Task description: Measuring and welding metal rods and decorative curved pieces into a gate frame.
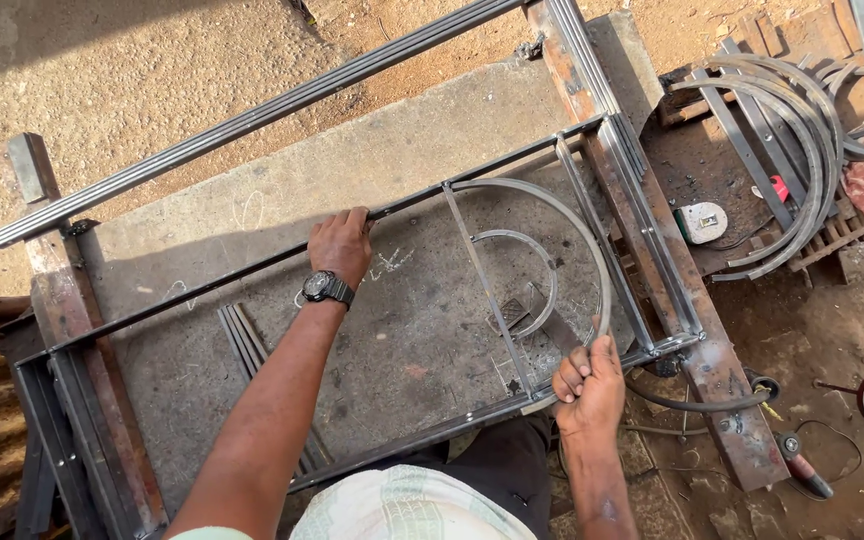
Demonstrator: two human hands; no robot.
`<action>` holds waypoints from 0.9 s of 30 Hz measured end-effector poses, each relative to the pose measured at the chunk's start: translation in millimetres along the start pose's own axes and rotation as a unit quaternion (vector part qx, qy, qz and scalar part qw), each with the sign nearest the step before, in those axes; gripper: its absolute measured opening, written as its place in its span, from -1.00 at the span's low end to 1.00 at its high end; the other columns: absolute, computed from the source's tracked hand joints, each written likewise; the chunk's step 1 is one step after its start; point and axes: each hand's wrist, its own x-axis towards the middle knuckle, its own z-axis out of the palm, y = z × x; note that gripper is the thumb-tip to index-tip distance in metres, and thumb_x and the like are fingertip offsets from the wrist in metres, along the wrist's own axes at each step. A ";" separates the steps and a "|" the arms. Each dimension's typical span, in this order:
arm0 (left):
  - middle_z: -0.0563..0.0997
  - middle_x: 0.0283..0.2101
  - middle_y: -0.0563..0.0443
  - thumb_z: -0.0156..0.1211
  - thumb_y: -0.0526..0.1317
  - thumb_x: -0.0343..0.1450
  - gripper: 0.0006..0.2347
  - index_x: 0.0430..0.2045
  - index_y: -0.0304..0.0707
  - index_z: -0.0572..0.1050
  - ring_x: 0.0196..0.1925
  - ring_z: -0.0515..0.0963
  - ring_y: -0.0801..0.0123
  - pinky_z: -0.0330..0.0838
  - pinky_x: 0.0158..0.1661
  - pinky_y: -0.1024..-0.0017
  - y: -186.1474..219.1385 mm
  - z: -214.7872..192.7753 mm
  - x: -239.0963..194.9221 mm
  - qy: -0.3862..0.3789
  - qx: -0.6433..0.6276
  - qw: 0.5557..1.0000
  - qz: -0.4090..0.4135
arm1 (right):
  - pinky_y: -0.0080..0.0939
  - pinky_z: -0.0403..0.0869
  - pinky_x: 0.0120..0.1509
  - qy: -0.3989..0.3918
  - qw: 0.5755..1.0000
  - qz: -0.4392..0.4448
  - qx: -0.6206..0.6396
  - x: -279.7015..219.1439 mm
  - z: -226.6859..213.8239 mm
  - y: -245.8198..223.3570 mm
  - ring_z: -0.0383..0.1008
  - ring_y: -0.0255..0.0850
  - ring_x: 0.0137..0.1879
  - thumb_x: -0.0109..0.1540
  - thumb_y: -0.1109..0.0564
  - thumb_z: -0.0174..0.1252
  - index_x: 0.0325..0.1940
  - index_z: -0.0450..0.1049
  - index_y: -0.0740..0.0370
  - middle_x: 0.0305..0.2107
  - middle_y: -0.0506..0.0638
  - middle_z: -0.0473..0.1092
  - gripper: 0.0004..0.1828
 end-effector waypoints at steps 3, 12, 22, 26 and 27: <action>0.64 -0.32 -0.05 0.21 -0.21 0.47 -0.93 -0.28 -0.16 0.51 -0.22 0.62 0.08 0.42 -0.17 0.12 0.9 2.0 -1.4 -0.004 0.001 1.000 -0.002 | -0.43 0.03 -0.62 -0.016 1.000 0.000 -0.012 -2.7 -1.6 -1.6 -0.05 -0.46 -0.63 0.48 -0.08 -0.17 0.30 0.37 -0.03 -0.63 -0.23 0.05 -0.63; 0.64 -0.32 -0.05 0.20 -0.24 0.44 -0.92 -0.26 -0.17 0.54 -0.21 0.62 0.09 0.42 -0.17 0.11 0.3 2.9 -2.2 0.009 0.005 1.000 -0.001 | -0.44 0.02 -0.62 -0.009 1.000 0.000 -0.005 -3.2 -1.2 -2.6 -0.05 -0.46 -0.63 0.48 -0.09 -0.17 0.30 0.37 -0.05 -0.64 -0.24 0.04 -0.64; 0.66 -0.32 -0.04 0.18 -0.28 0.45 -0.94 -0.27 -0.16 0.56 -0.22 0.64 0.13 0.43 -0.17 0.14 1.4 3.8 -3.2 0.002 0.009 1.000 -0.017 | -0.45 0.02 -0.62 0.000 1.000 0.004 -0.007 -5.5 -0.7 -3.0 -0.04 -0.46 -0.63 0.48 -0.09 -0.18 0.32 0.36 -0.05 -0.63 -0.24 0.04 -0.63; 0.66 -0.33 -0.04 0.19 -0.28 0.44 -0.93 -0.27 -0.16 0.56 -0.22 0.63 0.13 0.43 -0.17 0.14 2.9 2.5 -1.5 0.010 0.012 1.000 -0.014 | -0.44 0.02 -0.61 -0.007 1.000 -0.004 0.001 -0.4 -6.2 -3.1 -0.05 -0.46 -0.63 0.48 -0.10 -0.18 0.32 0.36 -0.04 -0.62 -0.24 0.04 -0.62; 0.66 -0.33 -0.04 0.19 -0.28 0.44 -0.93 -0.27 -0.16 0.56 -0.22 0.63 0.13 0.43 -0.17 0.14 2.2 2.1 -2.2 0.010 0.013 1.000 -0.014 | -0.44 0.02 -0.61 -0.006 1.000 -0.004 0.002 -2.7 -3.1 -2.3 -0.05 -0.46 -0.63 0.48 -0.10 -0.18 0.32 0.36 -0.04 -0.62 -0.24 0.04 -0.62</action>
